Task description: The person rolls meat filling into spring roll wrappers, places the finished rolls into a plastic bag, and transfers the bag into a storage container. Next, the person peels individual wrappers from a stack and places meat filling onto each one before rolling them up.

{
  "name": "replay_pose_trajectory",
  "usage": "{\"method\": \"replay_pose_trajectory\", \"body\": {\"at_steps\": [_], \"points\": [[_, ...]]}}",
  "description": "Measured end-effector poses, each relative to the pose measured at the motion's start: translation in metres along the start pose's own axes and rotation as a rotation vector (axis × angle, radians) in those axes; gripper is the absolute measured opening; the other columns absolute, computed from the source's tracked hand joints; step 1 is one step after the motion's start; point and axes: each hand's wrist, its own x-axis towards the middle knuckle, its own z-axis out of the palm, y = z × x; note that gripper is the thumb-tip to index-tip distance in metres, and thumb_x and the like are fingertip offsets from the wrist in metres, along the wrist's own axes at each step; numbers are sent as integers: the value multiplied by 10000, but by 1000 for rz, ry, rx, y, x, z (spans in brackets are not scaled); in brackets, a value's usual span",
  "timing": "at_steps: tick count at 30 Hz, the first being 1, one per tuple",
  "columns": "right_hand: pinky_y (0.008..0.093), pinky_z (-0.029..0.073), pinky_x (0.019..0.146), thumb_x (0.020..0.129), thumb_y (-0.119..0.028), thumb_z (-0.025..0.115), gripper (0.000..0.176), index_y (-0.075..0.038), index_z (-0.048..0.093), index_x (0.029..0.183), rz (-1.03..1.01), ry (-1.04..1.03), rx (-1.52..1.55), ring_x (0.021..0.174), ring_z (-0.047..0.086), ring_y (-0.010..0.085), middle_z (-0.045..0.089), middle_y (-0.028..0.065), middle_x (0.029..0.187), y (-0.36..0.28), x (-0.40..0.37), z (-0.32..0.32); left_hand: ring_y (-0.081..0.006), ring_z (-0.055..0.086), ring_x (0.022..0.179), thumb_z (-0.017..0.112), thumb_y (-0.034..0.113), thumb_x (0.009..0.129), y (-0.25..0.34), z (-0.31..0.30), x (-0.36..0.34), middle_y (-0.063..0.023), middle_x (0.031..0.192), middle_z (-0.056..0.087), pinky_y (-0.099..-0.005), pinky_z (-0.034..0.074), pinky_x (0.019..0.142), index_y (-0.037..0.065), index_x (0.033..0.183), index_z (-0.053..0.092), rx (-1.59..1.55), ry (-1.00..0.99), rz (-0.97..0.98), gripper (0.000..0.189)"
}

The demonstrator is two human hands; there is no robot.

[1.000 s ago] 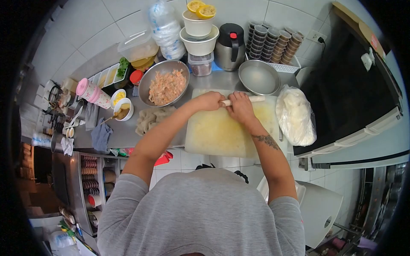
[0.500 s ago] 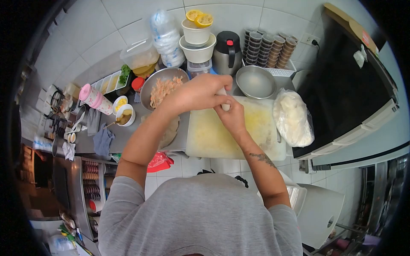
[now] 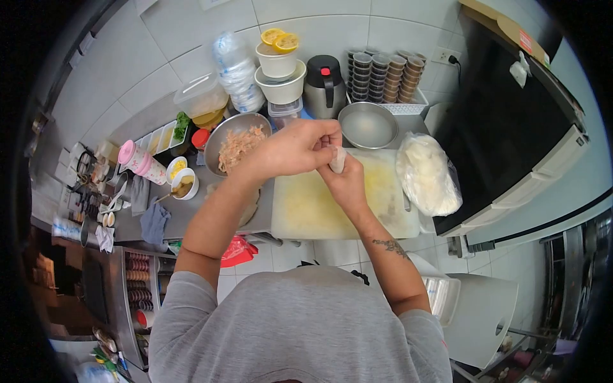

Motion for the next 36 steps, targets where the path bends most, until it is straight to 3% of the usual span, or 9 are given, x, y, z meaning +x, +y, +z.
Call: {"method": "replay_pose_trajectory", "body": {"at_steps": [5, 8, 11, 14, 23, 26, 29, 32, 36], "points": [[230, 447, 605, 863, -109, 655, 135, 19, 631, 894, -66, 12, 35, 691, 542, 57, 615, 0, 744, -17, -1, -9, -262, 611, 692, 586, 88, 798, 6, 14, 7, -131, 710, 590, -352, 488, 651, -13, 905, 571, 85, 2, 20, 147], [225, 439, 556, 866, -120, 642, 128, 7, 635, 880, 80, 25, 108, 644, 542, 53, 615, 3, 726, -25, 1, -22, -272, 615, 744, 549, 43, 809, 17, 19, 6, -145, 788, 588, -351, 486, 679, -10, 931, 567, -11, 116, 113, 135], [226, 429, 511, 866, -133, 639, 128, -5, 641, 864, 110, 36, 98, 609, 539, 50, 611, -1, 708, -32, 7, -35, -289, 603, 824, 536, -28, 781, 32, 30, 1, -151, 895, 569, -365, 481, 714, 4, 993, 582, -31, 354, 261, 219], [230, 435, 506, 858, -115, 626, 113, -4, 646, 865, 89, 47, 137, 620, 548, 52, 616, 5, 710, -32, 9, -44, -301, 575, 869, 567, -60, 733, 32, 47, -3, -142, 947, 541, -385, 474, 738, 27, 1038, 597, 291, 429, 402, 318], [240, 432, 547, 823, -67, 594, 103, 8, 648, 868, 25, 107, 63, 629, 532, 58, 622, 6, 716, -13, 19, -54, -298, 544, 849, 587, -77, 700, 10, 77, 17, -126, 922, 533, -384, 455, 739, 54, 1040, 613, 338, 527, 381, 366], [235, 425, 516, 827, -83, 612, 95, 0, 649, 857, 65, 103, 144, 604, 523, 58, 611, 2, 708, -2, 27, -54, -306, 545, 861, 571, -87, 718, 3, 71, 26, -130, 914, 531, -377, 455, 743, 39, 1025, 604, 336, 464, 395, 333], [226, 400, 467, 828, -108, 647, 97, -16, 625, 806, 143, 166, 94, 568, 505, 54, 583, -5, 672, -13, 34, -54, -313, 545, 885, 533, -100, 757, -14, 61, 49, -131, 927, 529, -363, 464, 766, 31, 1024, 594, -33, 407, 339, 303], [221, 381, 432, 824, -140, 684, 155, -35, 591, 759, 116, 218, 6, 534, 493, 52, 555, -12, 635, -13, 43, -57, -309, 560, 956, 534, -56, 792, -66, 58, 86, -132, 996, 547, -373, 472, 815, 57, 1073, 600, -158, 385, 184, 310], [217, 359, 444, 846, -220, 701, 226, -55, 579, 752, 171, 262, -8, 476, 472, 58, 524, -11, 581, -11, 54, -56, -321, 566, 1043, 580, 83, 807, -144, 106, 128, -139, 1144, 550, -398, 465, 875, 100, 1105, 620, 489, 19, 48, 300]]}}
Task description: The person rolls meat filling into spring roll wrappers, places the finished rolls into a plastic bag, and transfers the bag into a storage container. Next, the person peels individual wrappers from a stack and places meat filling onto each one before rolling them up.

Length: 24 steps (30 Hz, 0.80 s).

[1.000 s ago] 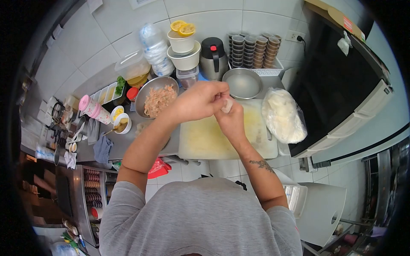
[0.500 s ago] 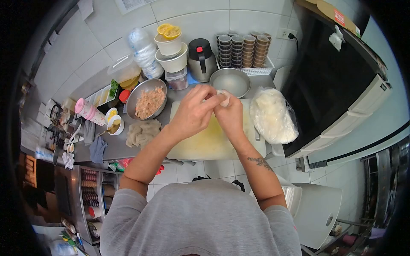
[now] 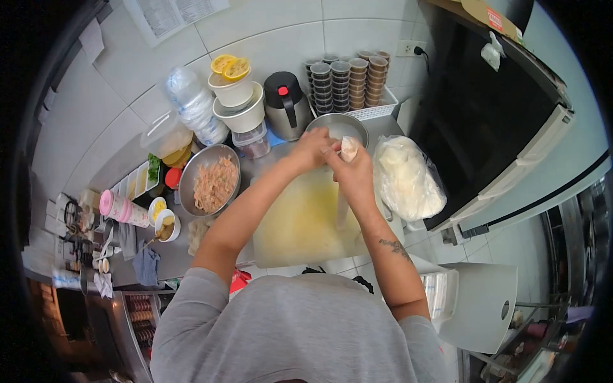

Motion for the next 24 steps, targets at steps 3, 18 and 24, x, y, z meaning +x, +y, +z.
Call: {"method": "replay_pose_trajectory", "body": {"at_steps": [3, 18, 24], "points": [[225, 356, 445, 838, -253, 711, 261, -54, 580, 733, 21, 2, -19, 466, 475, 67, 516, -10, 553, 4, 9, 4, -370, 557, 1096, 559, 123, 832, -7, 36, 18, -146, 1290, 520, -421, 453, 913, 75, 1060, 647, 148, -163, -26, 249], [240, 355, 404, 865, -171, 634, 200, -16, 609, 741, 13, -72, 142, 470, 495, 72, 545, -2, 574, 23, 27, 13, -289, 523, 884, 523, -112, 694, 58, -74, -43, -109, 968, 524, -369, 450, 793, 49, 979, 652, -315, 583, 305, 352], [223, 344, 409, 877, -153, 617, 169, -27, 627, 765, -23, -157, 172, 483, 468, 48, 546, -12, 596, 25, 16, 9, -297, 511, 931, 467, -139, 699, 74, -86, -61, -130, 1000, 504, -369, 441, 825, 44, 982, 625, -242, 508, 229, 373]]}}
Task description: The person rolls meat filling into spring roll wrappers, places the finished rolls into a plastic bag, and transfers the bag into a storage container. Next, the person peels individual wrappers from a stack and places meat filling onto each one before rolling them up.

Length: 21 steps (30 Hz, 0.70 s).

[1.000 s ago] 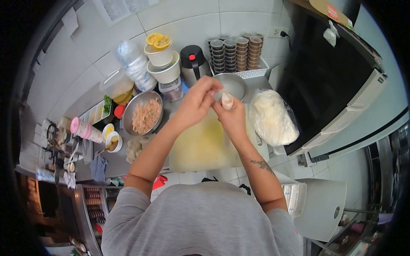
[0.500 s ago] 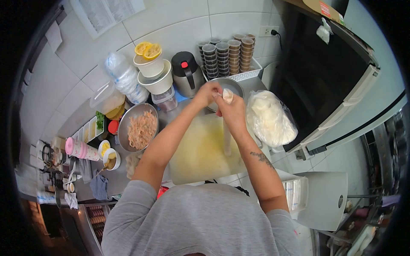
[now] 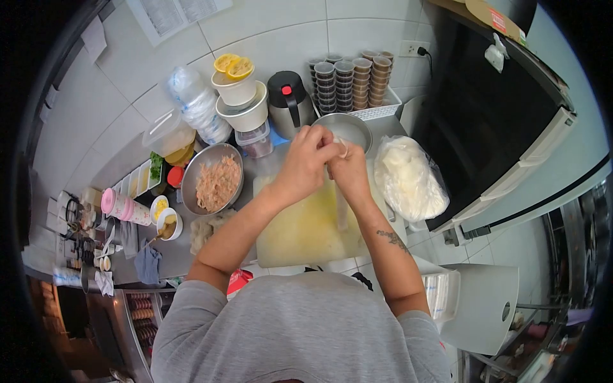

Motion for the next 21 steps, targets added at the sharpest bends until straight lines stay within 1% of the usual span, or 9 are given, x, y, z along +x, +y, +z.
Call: {"method": "replay_pose_trajectory", "body": {"at_steps": [2, 5, 8, 11, 14, 17, 20, 21], "points": [[218, 344, 413, 878, -146, 615, 162, -34, 627, 761, 26, -28, 44, 478, 459, 43, 546, -18, 602, -12, -6, 3, -291, 510, 962, 432, -150, 706, -2, 1, 0, -132, 1017, 500, -359, 438, 846, 36, 973, 617, -156, 59, -55, 374], [212, 347, 418, 881, -141, 618, 161, -49, 619, 748, 48, -75, 14, 483, 459, 39, 539, -31, 609, -23, -14, -1, -273, 508, 1025, 392, -161, 708, -1, -11, -9, -130, 1044, 498, -343, 428, 900, 34, 1006, 620, -448, 99, -269, 423], [207, 350, 423, 887, -152, 624, 172, -61, 603, 742, 28, -105, 87, 489, 460, 37, 529, -40, 607, -23, -19, 1, -259, 510, 1057, 363, -178, 700, 3, -8, -22, -127, 1069, 498, -333, 419, 934, 50, 1046, 634, -479, 60, -289, 495], [203, 355, 431, 887, -149, 621, 161, -64, 595, 752, 3, -160, 129, 502, 463, 33, 527, -42, 613, -17, -19, 0, -262, 512, 1056, 374, -194, 678, 12, -9, -26, -132, 1069, 496, -338, 415, 949, 74, 1077, 646, -451, 69, -279, 551], [200, 360, 440, 874, -136, 618, 140, -63, 591, 758, 4, -193, 101, 508, 461, 31, 523, -42, 614, -21, -22, 3, -277, 522, 1031, 419, -191, 678, 10, -8, -28, -129, 1093, 496, -350, 429, 927, 83, 1083, 651, -280, 32, -184, 541], [225, 376, 466, 852, -80, 577, 110, -48, 584, 747, 55, -199, 56, 504, 487, 75, 532, 0, 596, -23, -24, 5, -297, 536, 993, 511, -143, 691, 18, -21, -22, -127, 1076, 504, -371, 446, 890, 78, 1034, 657, -2, -8, -57, 433], [205, 369, 444, 850, -133, 628, 134, -61, 590, 743, 65, -251, 9, 511, 469, 39, 524, -40, 614, -30, -28, 9, -306, 549, 951, 572, -79, 722, 16, -38, -11, -132, 1029, 513, -381, 460, 832, 51, 1005, 617, 85, -156, 23, 315], [206, 371, 444, 845, -136, 633, 138, -60, 588, 739, 73, -282, -2, 514, 472, 41, 526, -38, 613, -29, -28, 8, -309, 552, 941, 576, -65, 734, 18, -44, -4, -133, 1013, 513, -383, 461, 821, 44, 1004, 596, -35, -169, -38, 292]]}}
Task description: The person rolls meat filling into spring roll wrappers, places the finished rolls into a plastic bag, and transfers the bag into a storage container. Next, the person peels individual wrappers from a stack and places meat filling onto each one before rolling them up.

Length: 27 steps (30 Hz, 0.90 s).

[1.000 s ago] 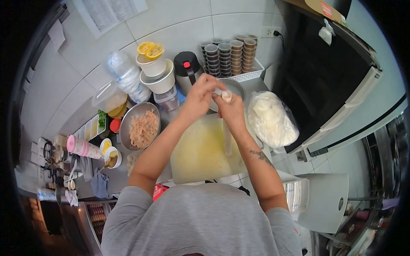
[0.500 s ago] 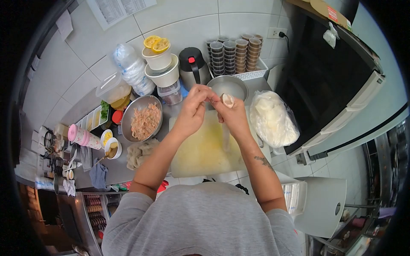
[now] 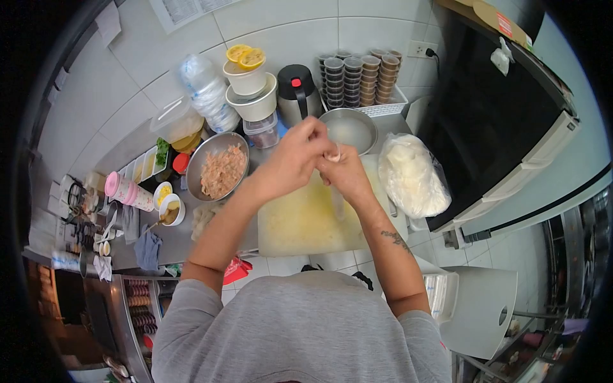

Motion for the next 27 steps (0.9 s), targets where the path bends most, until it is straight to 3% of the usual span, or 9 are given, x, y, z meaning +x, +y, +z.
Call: {"method": "replay_pose_trajectory", "body": {"at_steps": [2, 5, 8, 14, 17, 23, 27], "points": [[209, 374, 444, 835, -143, 643, 147, -60, 585, 730, 21, -61, -19, 519, 479, 44, 529, -34, 610, 3, 0, -2, -313, 560, 919, 583, -35, 757, 2, -13, 12, -135, 983, 511, -388, 463, 801, 30, 1003, 555, -251, -30, -104, 256], [213, 376, 439, 823, -143, 654, 156, -66, 565, 721, 95, -144, -48, 514, 477, 50, 522, -25, 618, -3, -5, 7, -322, 569, 899, 570, -13, 791, -13, -25, 23, -132, 971, 528, -392, 467, 787, 16, 1026, 514, -186, -247, 105, 244], [216, 372, 432, 822, -126, 645, 122, -65, 553, 771, 81, -155, -36, 511, 478, 59, 513, -21, 638, 9, -4, 8, -329, 575, 895, 571, 5, 796, -1, -31, 29, -127, 943, 552, -398, 470, 792, 17, 1013, 514, -276, -460, 8, 225], [226, 365, 424, 824, -83, 603, 88, -50, 533, 867, 48, -83, 10, 520, 490, 71, 527, -3, 658, 0, -4, 13, -323, 582, 915, 576, -27, 770, 8, -17, 8, -119, 949, 590, -401, 480, 805, 60, 1186, 545, -93, -221, 94, 426], [228, 364, 422, 829, -94, 607, 80, -50, 540, 827, 73, 40, 47, 511, 486, 72, 529, 1, 647, 3, -5, 16, -316, 583, 925, 564, -65, 757, 19, -14, -4, -118, 958, 599, -403, 483, 813, 66, 1269, 523, -16, -155, 45, 531], [229, 368, 424, 821, -64, 594, 60, -32, 568, 777, 50, 29, 13, 501, 477, 73, 523, 4, 616, -1, -2, 11, -325, 553, 952, 557, -100, 722, 17, -5, -18, -132, 994, 595, -404, 474, 834, 80, 1334, 482, -85, 117, 40, 642], [228, 376, 430, 841, -63, 582, 40, -34, 608, 850, 43, 17, -77, 510, 477, 68, 523, -1, 623, 6, 0, 9, -329, 534, 980, 537, -117, 705, 15, -4, -24, -139, 1030, 584, -412, 457, 858, 86, 1363, 456, -4, 1, 51, 694]]}}
